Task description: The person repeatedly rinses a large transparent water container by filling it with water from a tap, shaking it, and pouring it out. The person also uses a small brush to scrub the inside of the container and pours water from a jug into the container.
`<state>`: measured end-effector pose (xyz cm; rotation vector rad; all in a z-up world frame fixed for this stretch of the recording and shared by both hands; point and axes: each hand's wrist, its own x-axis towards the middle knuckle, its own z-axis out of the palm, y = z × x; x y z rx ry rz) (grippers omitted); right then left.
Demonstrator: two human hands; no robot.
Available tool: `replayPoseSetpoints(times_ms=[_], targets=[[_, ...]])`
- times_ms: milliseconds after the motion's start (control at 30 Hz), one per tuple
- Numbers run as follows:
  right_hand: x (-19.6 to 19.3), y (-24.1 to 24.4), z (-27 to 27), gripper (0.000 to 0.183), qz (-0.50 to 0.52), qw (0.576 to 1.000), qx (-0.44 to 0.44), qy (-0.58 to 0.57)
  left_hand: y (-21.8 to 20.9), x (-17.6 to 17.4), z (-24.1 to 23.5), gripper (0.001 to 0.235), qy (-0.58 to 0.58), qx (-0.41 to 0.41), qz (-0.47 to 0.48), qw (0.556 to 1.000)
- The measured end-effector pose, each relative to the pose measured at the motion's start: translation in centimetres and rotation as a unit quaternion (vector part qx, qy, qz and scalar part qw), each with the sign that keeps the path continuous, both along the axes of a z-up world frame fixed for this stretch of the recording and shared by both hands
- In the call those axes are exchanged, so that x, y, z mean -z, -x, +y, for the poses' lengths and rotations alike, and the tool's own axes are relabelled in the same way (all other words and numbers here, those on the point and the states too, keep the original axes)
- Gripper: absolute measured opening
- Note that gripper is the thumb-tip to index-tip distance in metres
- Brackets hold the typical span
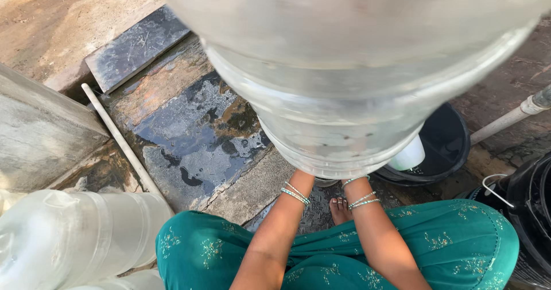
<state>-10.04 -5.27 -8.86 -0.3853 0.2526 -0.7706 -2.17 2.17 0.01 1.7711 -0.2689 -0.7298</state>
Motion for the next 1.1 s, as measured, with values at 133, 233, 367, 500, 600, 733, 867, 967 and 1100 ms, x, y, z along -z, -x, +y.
replayPoseSetpoints(times_ms=[133, 233, 367, 500, 600, 733, 867, 967, 1100], targets=[[-0.1, 0.3, 0.6, 0.043, 0.005, 1.000, -0.002, 0.001, -0.8, 0.1, 1.1, 0.075, 0.009, -0.015, 0.002, 1.000], [-0.9, -0.9, 0.4, 0.043, -0.003, 1.000, -0.005, 0.009, -1.8, -1.1, 1.0, 0.074, 0.017, -0.023, -0.007, 1.000], [-0.9, -2.1, 0.0, 0.043, 0.000, 1.000, -0.017, 0.014, -0.4, -1.4, 0.5, 0.072, 0.011, -0.019, 0.000, 1.000], [-3.6, -5.3, -2.1, 0.043, -0.023, 0.999, -0.007, 0.033, -2.4, -4.2, -1.9, 0.071, 0.026, -0.002, -0.035, 0.999], [-2.7, -2.7, 0.5, 0.043, -0.013, 0.999, -0.016, 0.027, -1.2, -3.3, -0.2, 0.070, 0.014, -0.007, -0.020, 1.000], [-4.1, -2.7, -0.3, 0.043, -0.015, 0.999, -0.011, 0.037, -1.6, -4.1, -1.4, 0.068, 0.006, 0.006, -0.021, 1.000], [-4.2, -2.8, -1.1, 0.043, -0.028, 0.999, -0.013, 0.029, -0.8, -3.5, -3.1, 0.067, 0.020, 0.020, -0.016, 0.999], [-6.0, -5.3, -3.1, 0.043, -0.055, 0.998, -0.015, 0.026, -2.6, -4.4, -4.7, 0.066, 0.025, 0.026, -0.034, 0.999], [-3.7, -2.5, -0.2, 0.043, -0.048, 0.998, -0.024, -0.013, -0.8, -1.2, -1.7, 0.065, -0.023, 0.017, -0.016, 0.999]])
